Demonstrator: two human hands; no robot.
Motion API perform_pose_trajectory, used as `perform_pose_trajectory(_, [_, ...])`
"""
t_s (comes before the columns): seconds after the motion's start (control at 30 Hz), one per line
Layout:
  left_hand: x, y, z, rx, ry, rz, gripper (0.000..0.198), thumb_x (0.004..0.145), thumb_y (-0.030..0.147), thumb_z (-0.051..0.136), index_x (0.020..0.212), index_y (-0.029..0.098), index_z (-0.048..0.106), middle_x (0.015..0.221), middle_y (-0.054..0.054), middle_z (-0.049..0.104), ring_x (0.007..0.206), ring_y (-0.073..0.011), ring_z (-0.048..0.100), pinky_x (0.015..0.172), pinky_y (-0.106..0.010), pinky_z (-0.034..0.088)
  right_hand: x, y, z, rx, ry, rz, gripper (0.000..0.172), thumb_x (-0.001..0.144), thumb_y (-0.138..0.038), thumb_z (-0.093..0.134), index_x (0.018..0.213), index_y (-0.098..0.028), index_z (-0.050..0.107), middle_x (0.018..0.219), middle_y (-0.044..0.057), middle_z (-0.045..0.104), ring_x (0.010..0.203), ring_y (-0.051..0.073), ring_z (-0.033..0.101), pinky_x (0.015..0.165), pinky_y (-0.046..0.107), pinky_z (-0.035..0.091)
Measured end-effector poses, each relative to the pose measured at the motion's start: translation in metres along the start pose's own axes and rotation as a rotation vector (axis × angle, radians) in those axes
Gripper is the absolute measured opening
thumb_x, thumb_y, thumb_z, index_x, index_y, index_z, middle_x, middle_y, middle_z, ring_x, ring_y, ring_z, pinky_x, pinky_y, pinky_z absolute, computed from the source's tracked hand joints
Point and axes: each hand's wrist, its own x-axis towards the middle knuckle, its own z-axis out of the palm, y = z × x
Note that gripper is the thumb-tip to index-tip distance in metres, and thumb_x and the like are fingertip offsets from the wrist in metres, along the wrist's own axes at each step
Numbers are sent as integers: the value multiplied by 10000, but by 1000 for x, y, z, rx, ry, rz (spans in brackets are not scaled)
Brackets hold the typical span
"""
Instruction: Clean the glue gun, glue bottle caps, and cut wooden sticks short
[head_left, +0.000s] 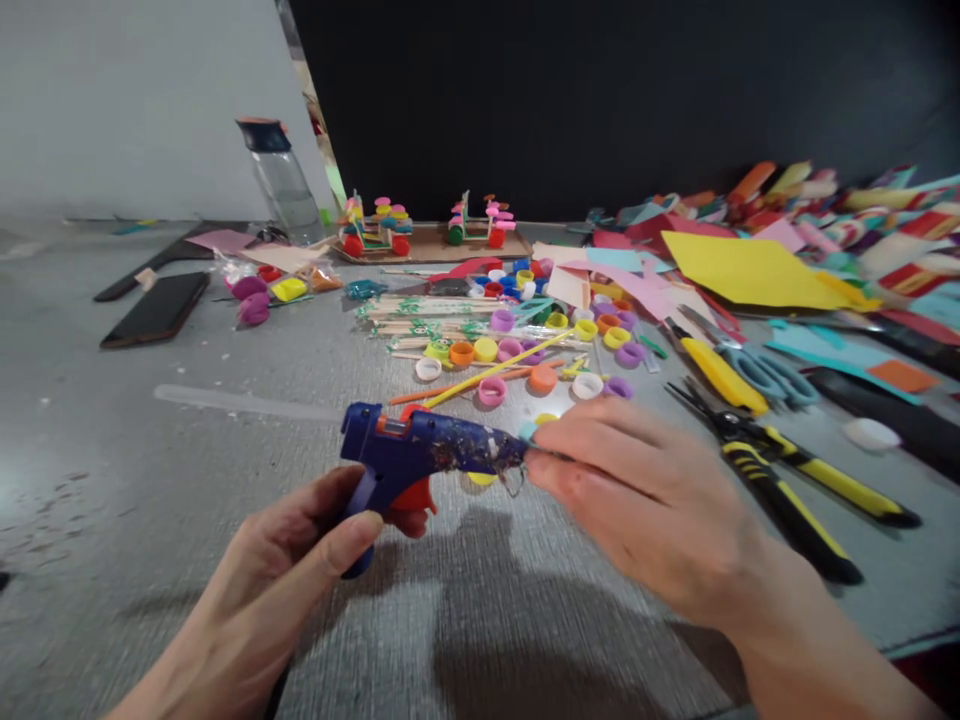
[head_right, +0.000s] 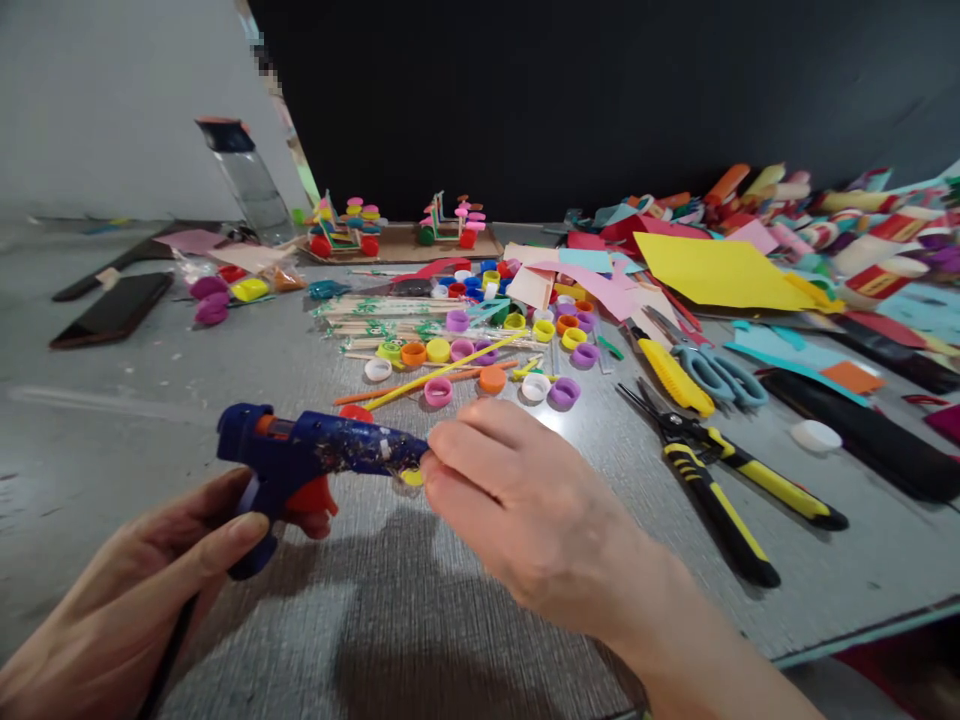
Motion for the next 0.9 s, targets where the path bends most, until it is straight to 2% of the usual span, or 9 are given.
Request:
perform_pose_trajectory(0.17, [-1,5,3,-21,-17,-7,300,691,436,862,882,232,753,755,5,801,577,-151,647,570,-235,467,-5,2,-3,75,-21,-9,219,947,-59,539,887,-207,688,966,64,721,870,205,632,738,387,562])
perform_pose_trajectory(0.33, [-3,7,0,-93,12,13,311,690,416,881,928,270,744,804,26,810,612,-143,665,603,-223,482,-4,-2,-5,224,-61,10,187,936,-60,570,922,-205,688,963,45,731,843,186,646,711,353,565])
perform_pose_trajectory(0.43, [-3,9,-2,-66,-6,33,259,733,413,854,900,242,756,829,13,812,625,-140,673,604,-216,487,-4,-4,-8,261,64,63,159,890,-53,646,955,-193,685,971,48,733,871,184,670,754,346,574])
perform_pose_trajectory(0.53, [-2,11,0,-49,0,43,266,725,395,861,910,233,759,868,-1,816,650,-145,686,608,-211,497,-5,-5,-8,203,272,215,224,853,-55,703,987,-233,683,1005,21,731,892,172,686,779,333,573])
perform_pose_trajectory(0.63, [0,9,2,-33,-8,60,263,730,402,854,914,235,766,838,-14,815,676,-160,700,609,-209,508,-5,-6,-2,222,386,341,235,865,-83,713,1012,-262,677,991,-3,728,921,168,685,798,325,564])
perform_pose_trajectory(0.77, [3,3,0,-61,-11,87,275,691,417,878,873,238,777,816,-24,815,671,-158,697,596,-195,513,0,-6,6,388,404,484,127,927,-153,673,1002,-255,669,976,-6,713,972,160,672,838,299,546])
perform_pose_trajectory(0.9, [3,2,1,-115,-34,58,271,683,389,887,887,251,773,866,-24,823,648,-152,695,579,-195,522,3,-4,6,472,338,540,114,965,-169,611,1019,-240,682,1061,13,690,1042,157,650,843,281,541])
